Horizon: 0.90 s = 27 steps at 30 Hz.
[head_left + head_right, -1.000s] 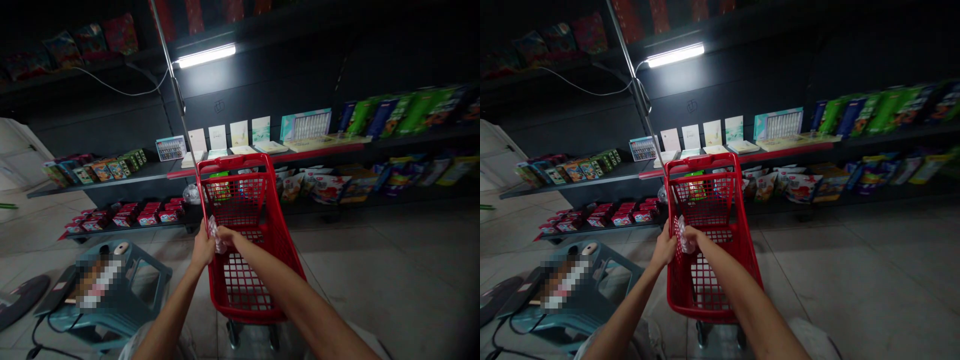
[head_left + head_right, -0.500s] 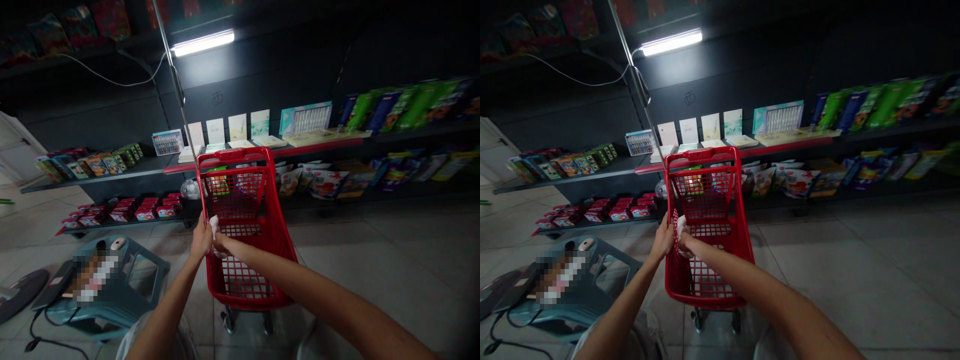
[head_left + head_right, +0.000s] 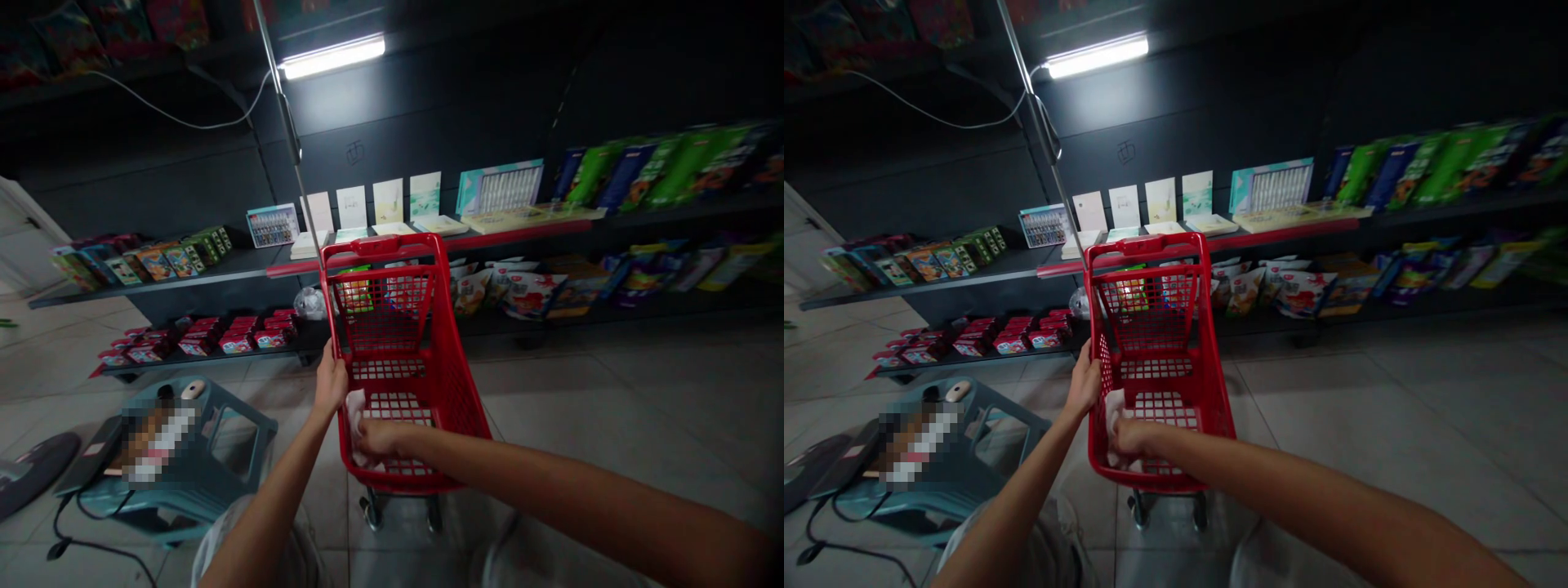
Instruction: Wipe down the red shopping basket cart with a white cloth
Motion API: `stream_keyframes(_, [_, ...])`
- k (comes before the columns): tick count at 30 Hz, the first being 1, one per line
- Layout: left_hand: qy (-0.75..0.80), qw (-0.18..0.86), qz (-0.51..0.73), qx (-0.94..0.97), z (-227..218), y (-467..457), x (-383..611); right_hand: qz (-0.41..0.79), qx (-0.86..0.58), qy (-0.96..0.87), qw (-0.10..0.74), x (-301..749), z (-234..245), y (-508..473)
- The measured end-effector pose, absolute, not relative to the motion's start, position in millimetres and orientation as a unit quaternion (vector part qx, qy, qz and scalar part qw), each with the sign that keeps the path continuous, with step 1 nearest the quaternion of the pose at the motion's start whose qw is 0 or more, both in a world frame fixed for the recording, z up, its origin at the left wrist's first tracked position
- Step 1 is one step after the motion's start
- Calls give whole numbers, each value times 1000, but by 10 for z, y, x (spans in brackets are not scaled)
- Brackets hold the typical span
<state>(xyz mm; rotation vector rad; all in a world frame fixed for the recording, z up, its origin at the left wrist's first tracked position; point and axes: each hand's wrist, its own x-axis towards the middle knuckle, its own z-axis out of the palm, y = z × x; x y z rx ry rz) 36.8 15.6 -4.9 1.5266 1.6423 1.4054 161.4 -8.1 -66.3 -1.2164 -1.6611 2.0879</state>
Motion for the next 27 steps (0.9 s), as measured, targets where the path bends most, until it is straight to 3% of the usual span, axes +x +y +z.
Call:
stream_keyframes(3, [589,244,517,571,-66,157,338,750,-403,-510,122,1617,-539,-43])
stream_keyframes(8, [593,249,505,576,-68,159,307,737,-339,-487,324,1526,146,685])
stream_keyframes(11, [597,249,510,567,-39,131,344,589,-435,-517,443,1487,444,1150])
stream_keyframes(15, [611,253,508,553,-6,84,427,265,-544,-597,527,1455,572,1658])
stream_keyframes(17, [612,256,504,553,-4,67,463,148,-501,-677,518,1426,487,1829])
stream_keyframes(19, [616,252,502,552,-13,56,488,106,-456,-751,466,1393,300,1911])
stream_keyframes(23, [619,245,499,555,-44,50,504,242,-424,-794,363,1363,-169,1792])
stream_keyframes(27, [601,256,510,560,-65,56,491,307,-442,-761,361,1390,-388,1558])
